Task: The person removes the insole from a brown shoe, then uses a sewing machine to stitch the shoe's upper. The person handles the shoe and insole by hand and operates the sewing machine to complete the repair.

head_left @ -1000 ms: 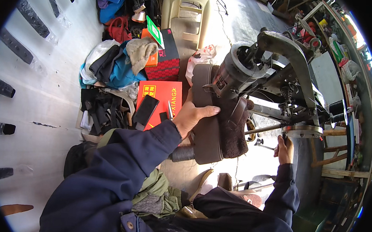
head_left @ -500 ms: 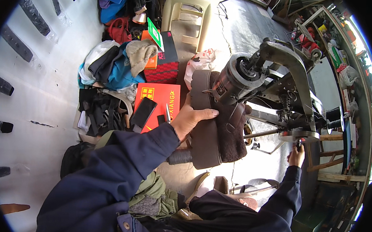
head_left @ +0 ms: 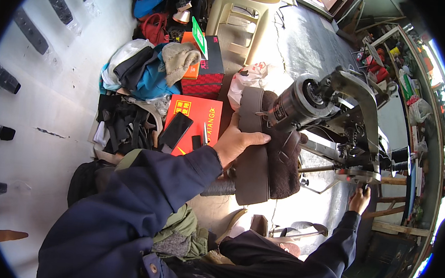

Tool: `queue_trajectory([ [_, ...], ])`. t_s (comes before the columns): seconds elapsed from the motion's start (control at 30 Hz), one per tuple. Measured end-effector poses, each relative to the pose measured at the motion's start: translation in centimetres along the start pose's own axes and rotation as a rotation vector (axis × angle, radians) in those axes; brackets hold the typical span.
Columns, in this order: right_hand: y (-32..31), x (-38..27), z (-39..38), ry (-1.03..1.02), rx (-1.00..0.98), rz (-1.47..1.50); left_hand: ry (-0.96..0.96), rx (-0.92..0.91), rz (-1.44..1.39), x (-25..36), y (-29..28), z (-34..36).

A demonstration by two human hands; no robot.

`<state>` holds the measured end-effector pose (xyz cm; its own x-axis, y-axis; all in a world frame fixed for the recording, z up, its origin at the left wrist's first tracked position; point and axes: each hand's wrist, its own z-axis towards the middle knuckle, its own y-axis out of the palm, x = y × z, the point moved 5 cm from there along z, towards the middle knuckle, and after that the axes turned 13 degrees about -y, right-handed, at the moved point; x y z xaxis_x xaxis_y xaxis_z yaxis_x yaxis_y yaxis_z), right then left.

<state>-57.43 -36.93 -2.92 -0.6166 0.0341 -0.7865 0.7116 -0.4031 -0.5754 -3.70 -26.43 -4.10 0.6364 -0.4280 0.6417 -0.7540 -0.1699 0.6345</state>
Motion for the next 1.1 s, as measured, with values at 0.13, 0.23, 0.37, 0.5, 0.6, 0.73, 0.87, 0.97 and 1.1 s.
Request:
queue_trajectory([
  [0.13,6.9,-0.1,-5.5,0.083,-0.490,-0.080,0.147,0.065,0.015,0.2,0.0,0.1],
  [0.23,6.2,-5.8,-6.1,-0.068,-0.512,0.094,0.159,0.138,0.042,-0.2,-0.4,0.3],
  [0.37,-1.2,-9.0,-1.3,-0.245,-0.109,0.028,0.181,0.200,0.060,-0.5,-0.7,0.4],
  [0.5,-1.6,-2.5,0.8,-0.089,-0.004,0.036,0.189,0.211,0.073,-0.2,-0.6,0.3],
  [0.6,2.6,1.0,-2.0,0.105,-0.165,-0.100,0.189,0.200,0.052,-0.1,-0.5,0.1],
  [0.73,7.5,-3.8,-6.8,0.042,-0.646,0.038,0.192,0.204,0.049,0.0,-0.5,0.1],
  [0.87,1.7,-10.1,-3.7,-0.261,-0.330,0.132,0.171,0.192,0.055,-0.1,-0.5,0.3],
  [0.97,-2.2,-7.3,0.0,-0.164,0.011,0.086,0.168,0.155,0.032,0.2,-0.4,0.4],
  [1.1,0.8,-0.3,-0.9,0.055,-0.033,0.049,0.143,0.173,0.052,0.5,-0.2,0.3],
])
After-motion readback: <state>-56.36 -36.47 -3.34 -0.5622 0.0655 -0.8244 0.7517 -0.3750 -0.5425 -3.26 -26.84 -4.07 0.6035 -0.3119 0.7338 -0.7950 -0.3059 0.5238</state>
